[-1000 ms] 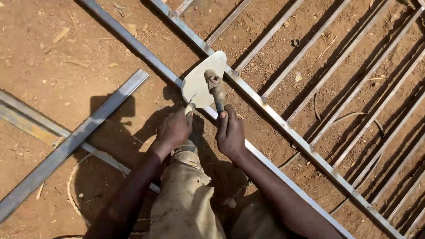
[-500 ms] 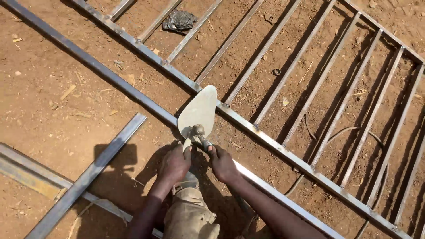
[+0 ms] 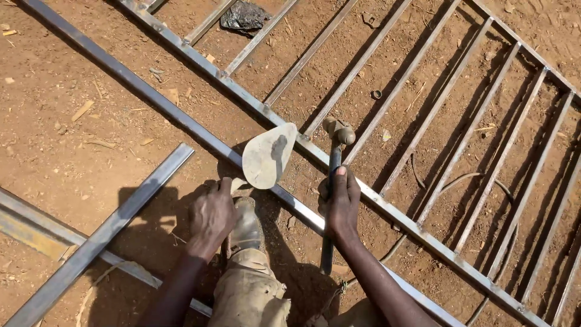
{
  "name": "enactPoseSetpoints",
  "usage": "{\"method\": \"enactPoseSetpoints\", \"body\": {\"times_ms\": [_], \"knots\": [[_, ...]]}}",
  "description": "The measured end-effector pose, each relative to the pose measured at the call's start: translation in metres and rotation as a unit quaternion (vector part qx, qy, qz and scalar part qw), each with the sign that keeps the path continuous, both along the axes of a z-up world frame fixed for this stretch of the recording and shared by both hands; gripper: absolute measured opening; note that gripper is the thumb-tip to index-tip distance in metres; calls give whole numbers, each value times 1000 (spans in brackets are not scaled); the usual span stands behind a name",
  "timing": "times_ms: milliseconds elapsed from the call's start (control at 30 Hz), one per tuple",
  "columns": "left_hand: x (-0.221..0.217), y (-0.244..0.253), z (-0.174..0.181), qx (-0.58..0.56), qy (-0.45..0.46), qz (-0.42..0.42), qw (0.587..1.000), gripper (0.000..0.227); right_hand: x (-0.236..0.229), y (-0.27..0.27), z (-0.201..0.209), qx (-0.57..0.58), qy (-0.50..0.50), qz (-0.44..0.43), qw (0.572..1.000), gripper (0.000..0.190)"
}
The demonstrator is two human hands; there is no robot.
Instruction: Hammering a metal trowel into position and then welding it to a metal frame structure.
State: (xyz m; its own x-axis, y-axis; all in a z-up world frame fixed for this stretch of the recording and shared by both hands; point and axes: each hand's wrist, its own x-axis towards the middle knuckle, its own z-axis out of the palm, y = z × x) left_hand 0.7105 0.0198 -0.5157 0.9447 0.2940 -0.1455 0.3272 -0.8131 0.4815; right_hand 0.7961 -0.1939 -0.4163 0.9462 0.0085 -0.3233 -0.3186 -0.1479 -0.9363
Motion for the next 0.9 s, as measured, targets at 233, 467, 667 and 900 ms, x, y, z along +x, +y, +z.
{"method": "enactPoseSetpoints", "body": {"times_ms": [233,467,667,900], "knots": [[-15,11,-71,16,66,-1,998,31,-3,-19,-14,23,34,-72,997,35],[-2,14,-84,20,130,-9,991,32,-4,-24,-22,29,53,-69,996,40],[-3,7,-57,-16,93,-9,996,35,-9,-14,-17,16,77,-27,997,40],[-7,0,-32,-202,-24,6,979,41,-13,-5,-18,10,104,19,994,43]]}}
